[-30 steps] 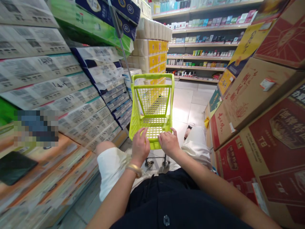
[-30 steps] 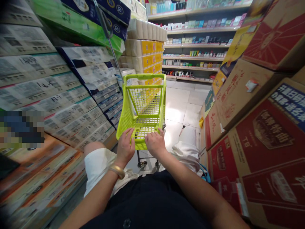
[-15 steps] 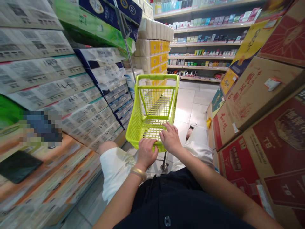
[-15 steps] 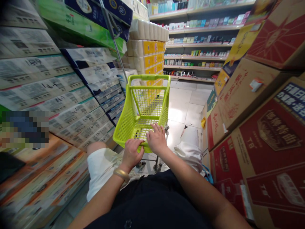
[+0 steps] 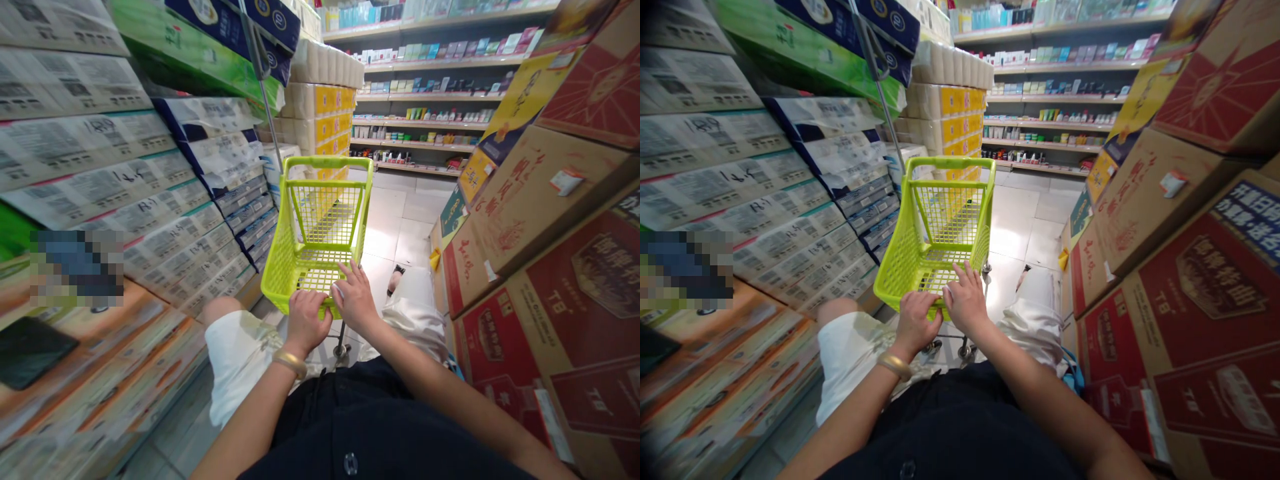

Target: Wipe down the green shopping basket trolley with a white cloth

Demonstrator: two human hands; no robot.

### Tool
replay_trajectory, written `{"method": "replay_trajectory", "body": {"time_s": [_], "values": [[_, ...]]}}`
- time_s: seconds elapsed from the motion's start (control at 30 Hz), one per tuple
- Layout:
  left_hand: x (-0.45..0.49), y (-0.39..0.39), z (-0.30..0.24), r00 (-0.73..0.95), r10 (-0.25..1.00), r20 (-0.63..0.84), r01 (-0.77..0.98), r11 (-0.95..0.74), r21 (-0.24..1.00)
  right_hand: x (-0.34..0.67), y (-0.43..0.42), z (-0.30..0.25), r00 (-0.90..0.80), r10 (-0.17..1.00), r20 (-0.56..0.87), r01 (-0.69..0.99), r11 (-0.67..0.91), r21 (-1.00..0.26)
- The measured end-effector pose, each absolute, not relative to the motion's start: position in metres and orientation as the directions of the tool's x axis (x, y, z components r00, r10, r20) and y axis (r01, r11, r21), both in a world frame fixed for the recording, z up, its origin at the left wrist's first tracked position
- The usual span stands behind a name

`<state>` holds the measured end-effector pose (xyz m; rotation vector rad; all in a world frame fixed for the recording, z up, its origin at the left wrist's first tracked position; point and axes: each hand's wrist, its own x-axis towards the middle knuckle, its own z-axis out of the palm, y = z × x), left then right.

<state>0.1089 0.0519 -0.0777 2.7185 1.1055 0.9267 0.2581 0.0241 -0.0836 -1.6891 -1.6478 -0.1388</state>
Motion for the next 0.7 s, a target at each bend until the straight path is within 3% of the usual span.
{"method": "replay_trajectory", "body": {"time_s": [0.37,0.5,0.7], "values": [[0.111,0.054,-0.075,0.566,0.66,0.494,0.595,-0.742,0.308,0.305,0.089,-0.069,0.279,0.842,0.461,0.861,-0.007,-0.509],[0.112,0.053,-0.075,0.553,0.678,0.485,0.616,-0.724,0.31,0.292,0.076,-0.065,0.284,0.865,0.414,0.874,-0.057,-0.482],[0.108,0.049,-0.074,0.538,0.69,0.484,0.64,-0.708,0.297,0.268,0.037,-0.068,0.209,0.899,0.385,0.876,0.003,-0.483]]}}
